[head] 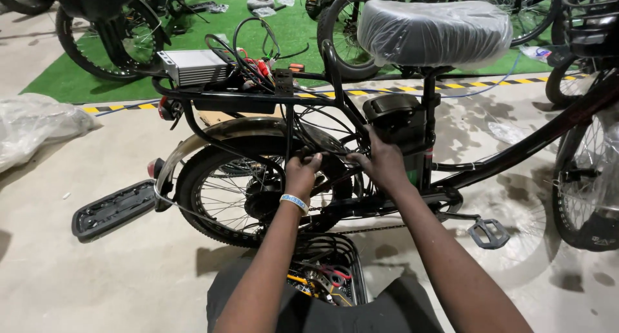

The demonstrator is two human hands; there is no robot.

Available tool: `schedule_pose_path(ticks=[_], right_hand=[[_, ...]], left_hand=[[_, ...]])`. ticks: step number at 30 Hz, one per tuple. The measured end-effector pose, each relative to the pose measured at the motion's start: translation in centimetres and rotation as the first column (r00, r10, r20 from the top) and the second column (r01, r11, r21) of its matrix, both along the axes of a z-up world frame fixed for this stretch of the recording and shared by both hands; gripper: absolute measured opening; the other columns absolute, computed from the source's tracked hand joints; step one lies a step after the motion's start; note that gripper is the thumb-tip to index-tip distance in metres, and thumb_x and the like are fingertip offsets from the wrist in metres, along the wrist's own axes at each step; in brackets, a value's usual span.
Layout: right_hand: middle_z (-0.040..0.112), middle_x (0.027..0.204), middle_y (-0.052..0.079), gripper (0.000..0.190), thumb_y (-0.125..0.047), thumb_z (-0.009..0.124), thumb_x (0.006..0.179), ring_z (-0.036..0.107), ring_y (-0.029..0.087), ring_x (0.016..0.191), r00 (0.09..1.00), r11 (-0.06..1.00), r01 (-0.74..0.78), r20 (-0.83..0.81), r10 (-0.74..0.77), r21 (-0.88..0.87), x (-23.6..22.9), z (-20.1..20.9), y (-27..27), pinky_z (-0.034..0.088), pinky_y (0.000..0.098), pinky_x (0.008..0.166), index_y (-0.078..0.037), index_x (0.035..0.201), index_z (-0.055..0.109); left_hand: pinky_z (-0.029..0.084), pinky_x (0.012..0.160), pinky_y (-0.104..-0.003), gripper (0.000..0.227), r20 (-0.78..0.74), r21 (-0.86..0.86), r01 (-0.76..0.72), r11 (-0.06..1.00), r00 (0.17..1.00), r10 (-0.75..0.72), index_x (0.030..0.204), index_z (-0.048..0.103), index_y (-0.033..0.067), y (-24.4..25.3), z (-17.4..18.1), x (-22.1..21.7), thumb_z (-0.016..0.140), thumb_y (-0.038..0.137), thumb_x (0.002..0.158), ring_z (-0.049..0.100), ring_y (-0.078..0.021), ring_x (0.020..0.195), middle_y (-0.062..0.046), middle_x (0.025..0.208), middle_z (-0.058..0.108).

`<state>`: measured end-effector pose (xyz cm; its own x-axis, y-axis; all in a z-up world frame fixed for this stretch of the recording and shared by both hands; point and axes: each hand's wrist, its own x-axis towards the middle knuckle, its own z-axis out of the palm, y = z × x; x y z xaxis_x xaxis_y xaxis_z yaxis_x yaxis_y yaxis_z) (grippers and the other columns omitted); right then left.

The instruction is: The person assembles an electric bicycle by connecting wires and securing components near the rear wheel and battery. They use zip ties and pliers to organize and fasten the wiring harness.

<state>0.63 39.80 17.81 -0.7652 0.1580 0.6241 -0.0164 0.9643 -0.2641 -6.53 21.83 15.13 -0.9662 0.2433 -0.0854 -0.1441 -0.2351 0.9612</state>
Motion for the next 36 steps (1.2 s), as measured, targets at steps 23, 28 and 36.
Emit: schedule_pose_path(ticks=[23,28,36], right_hand=[[0.059,0.107,0.025,0.041,-0.003,0.061,0.088,0.059,0.046,0.103,0.943,0.931,-0.169,-0.329,0.056,-0.324,5.0,-2.1,4.0,0.051,0.0566,0.087,0.0,0.127,0.049],[0.061,0.112,0.022,0.043,-0.001,0.058,0.088,0.059,0.043,0.108,0.961,0.92,-0.101,-0.278,-0.009,-0.378,7.3,-0.2,5.0,0.05,0.0554,0.091,-0.001,0.13,0.048],[0.07,0.103,0.011,0.049,-0.019,0.08,0.079,0.068,0.031,0.096,0.904,0.921,-0.314,-0.368,0.217,-0.231,5.1,6.1,2.8,0.054,0.0414,0.084,-0.01,0.123,0.061]], left_hand=[[0.056,0.066,-0.051,0.05,0.097,-0.042,-0.165,0.985,0.981,0.169,0.123,0.053,-0.0094,5.9,-2.5,-4.7,0.061,0.011,0.078,0.063,-0.0335,0.091,-0.024,0.106,0.06],[0.025,0.101,-0.058,0.041,0.039,0.358,-0.097,0.929,0.995,0.089,0.115,0.054,-0.0068,4.4,6.4,0.1,0.033,-0.01,0.081,0.064,-0.0275,0.107,-0.015,0.108,0.065],[0.045,0.087,-0.047,0.032,0.038,0.344,-0.301,0.889,0.951,0.308,0.115,0.054,-0.0045,6.6,3.0,-4.2,0.058,0.001,0.084,0.057,-0.0238,0.092,-0.015,0.1,0.058]])
